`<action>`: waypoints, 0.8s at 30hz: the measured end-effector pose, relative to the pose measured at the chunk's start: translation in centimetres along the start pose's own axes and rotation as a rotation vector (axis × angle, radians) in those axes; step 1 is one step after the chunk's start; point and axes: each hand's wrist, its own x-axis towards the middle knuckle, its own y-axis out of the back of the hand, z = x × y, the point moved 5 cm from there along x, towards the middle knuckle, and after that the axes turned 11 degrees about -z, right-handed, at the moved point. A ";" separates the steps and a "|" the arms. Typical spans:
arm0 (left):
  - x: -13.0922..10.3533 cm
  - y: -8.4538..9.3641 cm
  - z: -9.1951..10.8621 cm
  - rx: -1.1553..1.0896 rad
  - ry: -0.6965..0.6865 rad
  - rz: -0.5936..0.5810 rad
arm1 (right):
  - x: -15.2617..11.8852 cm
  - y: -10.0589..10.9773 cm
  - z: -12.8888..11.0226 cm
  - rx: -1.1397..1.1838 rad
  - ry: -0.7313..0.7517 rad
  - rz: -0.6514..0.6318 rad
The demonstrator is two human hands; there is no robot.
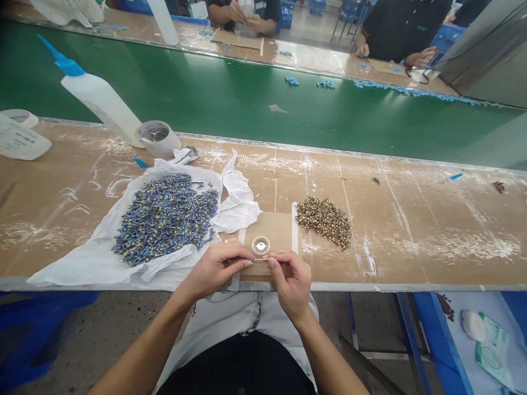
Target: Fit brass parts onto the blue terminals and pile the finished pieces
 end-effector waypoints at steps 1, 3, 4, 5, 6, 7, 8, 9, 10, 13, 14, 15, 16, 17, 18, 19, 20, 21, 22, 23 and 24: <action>0.0 0.0 0.0 -0.007 -0.001 0.001 | 0.0 0.0 -0.1 -0.006 0.003 -0.006; 0.0 0.0 0.0 -0.025 0.003 0.004 | 0.2 0.0 -0.2 -0.024 0.013 -0.018; 0.0 0.1 -0.1 -0.035 0.008 0.004 | 0.2 0.0 -0.3 -0.034 0.021 -0.023; -0.1 0.1 -0.2 -0.044 0.014 0.004 | 0.3 -0.1 -0.4 -0.042 0.030 -0.026; -0.1 0.1 -0.3 -0.054 0.022 0.005 | 0.4 -0.1 -0.6 -0.049 0.041 -0.029; -0.2 0.1 -0.4 -0.064 0.031 0.004 | 0.6 -0.2 -0.8 -0.055 0.053 -0.035; -0.2 0.1 -0.5 -0.074 0.038 0.004 | 0.7 -0.4 -1.0 -0.063 0.069 -0.042; -0.3 0.1 -0.6 -0.083 0.044 0.005 | 0.8 -0.5 -1.4 -0.073 0.093 -0.051; -0.4 0.1 -0.7 -0.089 0.049 0.008 | 1.0 -0.7 -1.8 -0.090 0.123 -0.065; -0.4 0.2 -0.8 -0.096 0.053 0.016 | 1.6 -1.2 -3.5 -0.190 0.226 -0.138; -0.4 0.2 -0.7 -0.096 0.052 0.015 | 1.9 -1.4 -4.0 -0.232 0.249 -0.174; -0.4 0.3 -0.7 -0.096 0.050 0.013 | 2.1 -1.5 -4.5 -0.269 0.259 -0.212; -0.4 0.3 -0.7 -0.096 0.047 0.011 | 2.3 -1.6 -4.8 -0.295 0.261 -0.246; -0.4 0.3 -0.6 -0.095 0.043 0.009 | 2.5 -1.7 -5.1 -0.311 0.257 -0.278; -0.4 0.3 -0.6 -0.094 0.039 0.009 | 2.7 -1.8 -5.4 -0.318 0.254 -0.302; -0.4 0.3 -0.5 -0.093 0.037 0.010 | 2.8 -1.8 -5.6 -0.322 0.254 -0.318; -0.4 0.3 -0.6 -0.090 0.037 0.010 | 2.9 -1.8 -5.7 -0.327 0.258 -0.325; -0.4 0.3 -0.6 -0.085 0.039 0.011 | 3.0 -1.8 -5.9 -0.333 0.264 -0.327; -0.4 0.3 -0.6 -0.081 0.039 0.010 | 3.0 -1.8 -5.9 -0.340 0.268 -0.325; -0.5 0.3 -0.7 -0.077 0.040 0.010 | 3.1 -1.7 -5.9 -0.348 0.266 -0.324; -0.5 0.3 -0.7 -0.074 0.039 0.008 | 3.1 -1.7 -5.9 -0.353 0.260 -0.326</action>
